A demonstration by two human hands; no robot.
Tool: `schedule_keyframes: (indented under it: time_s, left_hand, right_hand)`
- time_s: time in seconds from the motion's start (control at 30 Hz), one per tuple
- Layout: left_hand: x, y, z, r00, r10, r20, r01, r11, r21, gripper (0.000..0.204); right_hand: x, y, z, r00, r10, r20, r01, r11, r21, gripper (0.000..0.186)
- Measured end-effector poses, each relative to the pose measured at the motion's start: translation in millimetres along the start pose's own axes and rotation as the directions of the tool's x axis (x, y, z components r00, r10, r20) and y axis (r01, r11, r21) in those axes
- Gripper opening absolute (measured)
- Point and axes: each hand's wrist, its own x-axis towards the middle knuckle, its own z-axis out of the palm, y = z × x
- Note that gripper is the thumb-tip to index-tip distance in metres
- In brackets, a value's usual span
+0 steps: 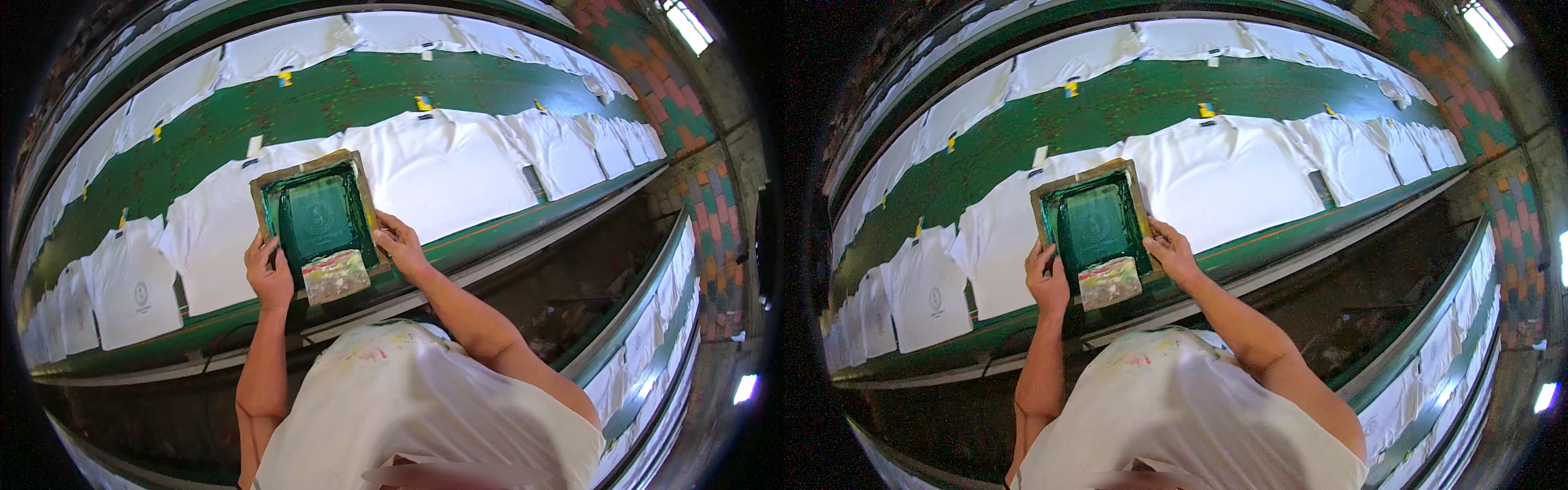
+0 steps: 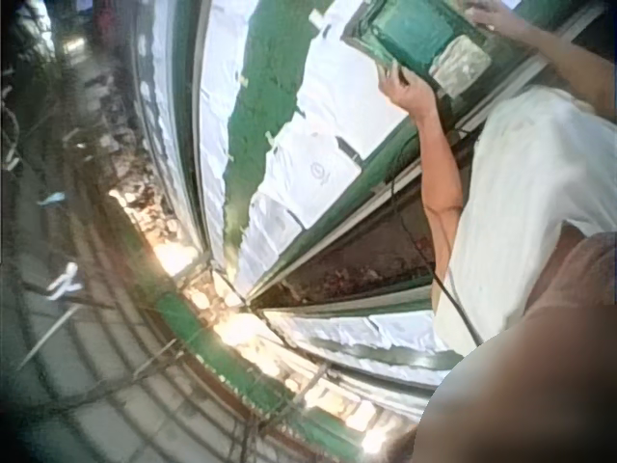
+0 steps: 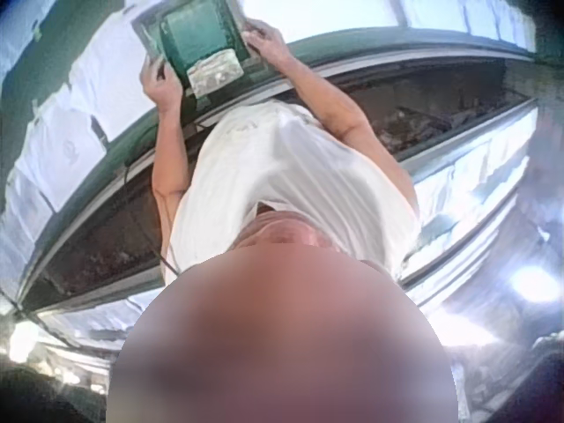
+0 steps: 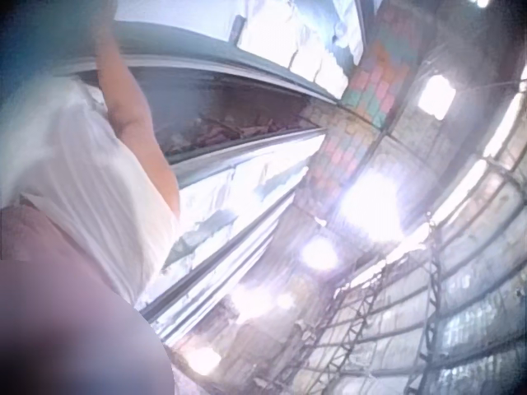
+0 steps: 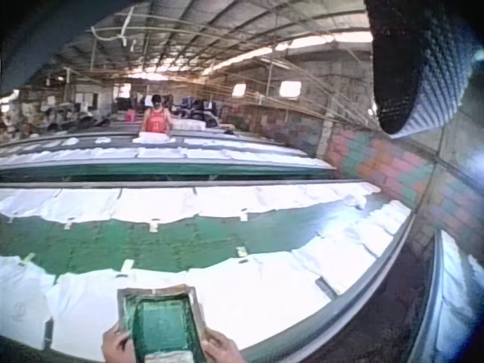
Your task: The person uses a screen printing frame and squeegee to apply green ink onto white t-shirts laid out on a green workbench. They repeatedly position the frame, pull the squeegee across the screen, and lift the frame to move to the next shirt.
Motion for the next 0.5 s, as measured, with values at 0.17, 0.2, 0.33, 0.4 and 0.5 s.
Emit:
schedule_keyframes:
  time_s: [0.17,0.2,0.33,0.4,0.5]
  left_hand:
    - [-12,56,110,0.996,-0.087,0.021,0.088,0.994,-0.061,0.030]
    - [-17,71,139,0.995,-0.099,0.028,0.102,0.984,-0.144,0.027]
    - [-49,135,252,0.998,-0.013,0.063,0.020,0.992,-0.123,0.027]
    - [-68,166,308,0.991,-0.058,0.119,0.084,0.969,-0.231,0.031]
    - [-84,206,370,0.983,-0.031,0.183,0.072,0.973,-0.220,0.039]
  right_hand:
    - [-6,-15,-106,0.977,-0.058,-0.207,0.084,0.989,0.121,0.055]
    - [-9,-20,-135,0.974,-0.075,-0.213,0.099,0.990,0.104,0.053]
    - [-16,-44,-255,0.927,-0.138,-0.348,0.153,0.988,0.017,0.050]
    - [-27,-57,-314,0.910,-0.100,-0.402,0.116,0.993,0.017,0.048]
    - [-37,-74,-381,0.864,-0.093,-0.494,0.099,0.995,-0.014,0.045]
